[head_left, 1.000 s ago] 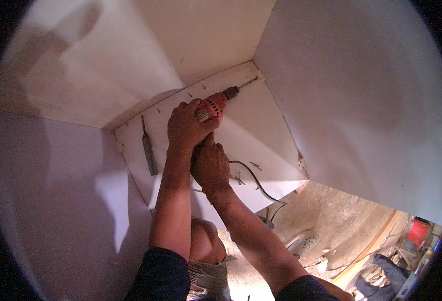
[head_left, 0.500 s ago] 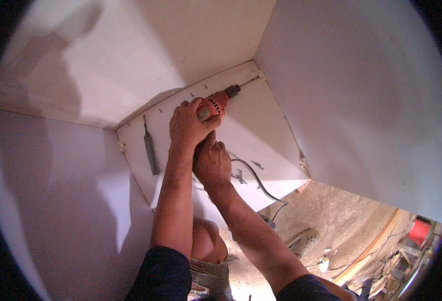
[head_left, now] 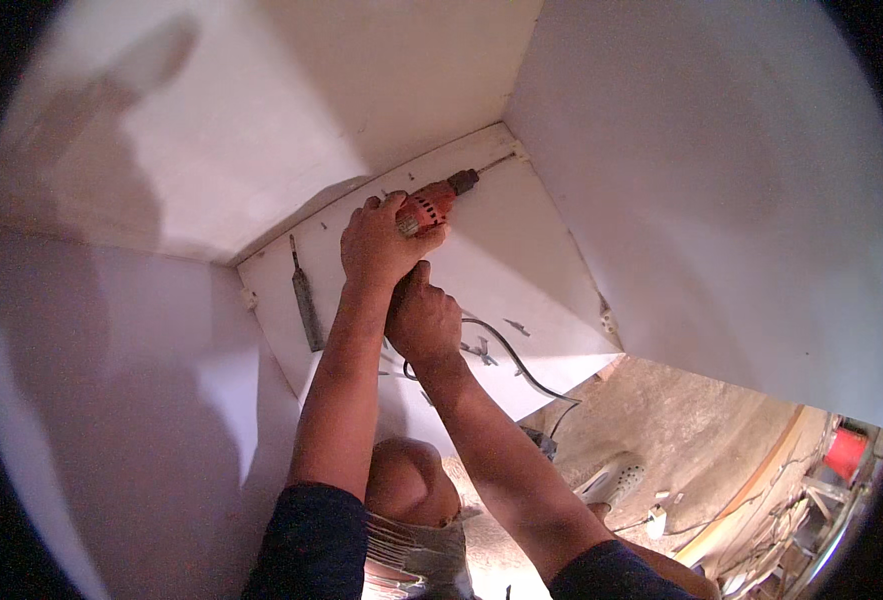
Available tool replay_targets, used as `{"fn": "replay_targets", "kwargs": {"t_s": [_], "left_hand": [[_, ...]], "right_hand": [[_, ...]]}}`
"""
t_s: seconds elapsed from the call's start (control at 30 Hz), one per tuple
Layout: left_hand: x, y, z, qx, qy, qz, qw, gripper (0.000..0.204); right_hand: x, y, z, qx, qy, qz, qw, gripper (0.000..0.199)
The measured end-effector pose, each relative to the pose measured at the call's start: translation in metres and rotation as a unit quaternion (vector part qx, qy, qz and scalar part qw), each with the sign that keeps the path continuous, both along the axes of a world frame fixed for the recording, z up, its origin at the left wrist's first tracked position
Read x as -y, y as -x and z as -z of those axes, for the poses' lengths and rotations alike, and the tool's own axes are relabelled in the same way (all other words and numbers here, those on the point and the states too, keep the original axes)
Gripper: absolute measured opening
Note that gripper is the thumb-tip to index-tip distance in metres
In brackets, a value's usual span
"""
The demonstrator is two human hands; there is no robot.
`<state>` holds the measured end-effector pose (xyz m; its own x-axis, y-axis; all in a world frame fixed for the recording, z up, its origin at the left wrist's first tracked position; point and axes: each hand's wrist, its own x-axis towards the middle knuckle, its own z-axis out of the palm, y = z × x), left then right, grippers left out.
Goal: The person drills holes in the interior of a white cabinet using a power drill and then collects screws and places them into an orange container.
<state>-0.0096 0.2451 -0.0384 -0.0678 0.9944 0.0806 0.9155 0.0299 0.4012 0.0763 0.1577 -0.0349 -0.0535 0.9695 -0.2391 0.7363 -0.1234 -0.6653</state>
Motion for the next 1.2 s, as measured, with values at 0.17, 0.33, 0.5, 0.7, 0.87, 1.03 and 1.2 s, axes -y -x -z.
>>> {"fn": "replay_targets", "kwargs": {"t_s": [0.17,0.33,0.5,0.7,0.87,1.03,1.2], "left_hand": [[-0.006,0.005,0.002,0.0,0.027,0.014,1.0,0.082],[-0.009,0.005,0.002,-0.001,0.001,0.015,1.0,0.085],[-0.016,0.008,-0.001,-0.004,0.024,0.021,0.999,0.085],[-0.018,0.008,-0.008,-0.004,0.029,0.022,0.999,0.083],[-0.022,0.009,-0.013,-0.002,0.048,0.024,0.999,0.083],[-0.021,0.009,-0.006,-0.004,0.011,0.023,1.0,0.085],[-0.019,0.006,-0.009,-0.022,0.021,0.017,0.999,0.086]], "right_hand": [[-0.002,0.002,-0.006,-0.022,0.013,0.014,1.0,0.043],[-0.004,0.002,-0.006,-0.018,-0.001,0.016,1.0,0.046],[-0.011,0.006,-0.008,-0.019,0.021,0.01,1.0,0.052],[-0.016,0.01,-0.007,-0.017,0.033,0.012,0.999,0.053],[-0.022,0.012,0.001,0.0,0.044,-0.015,0.999,0.058],[-0.025,0.007,0.008,0.009,0.027,-0.059,0.998,0.059],[-0.027,0.003,0.011,0.016,0.021,-0.097,0.995,0.06]]}}
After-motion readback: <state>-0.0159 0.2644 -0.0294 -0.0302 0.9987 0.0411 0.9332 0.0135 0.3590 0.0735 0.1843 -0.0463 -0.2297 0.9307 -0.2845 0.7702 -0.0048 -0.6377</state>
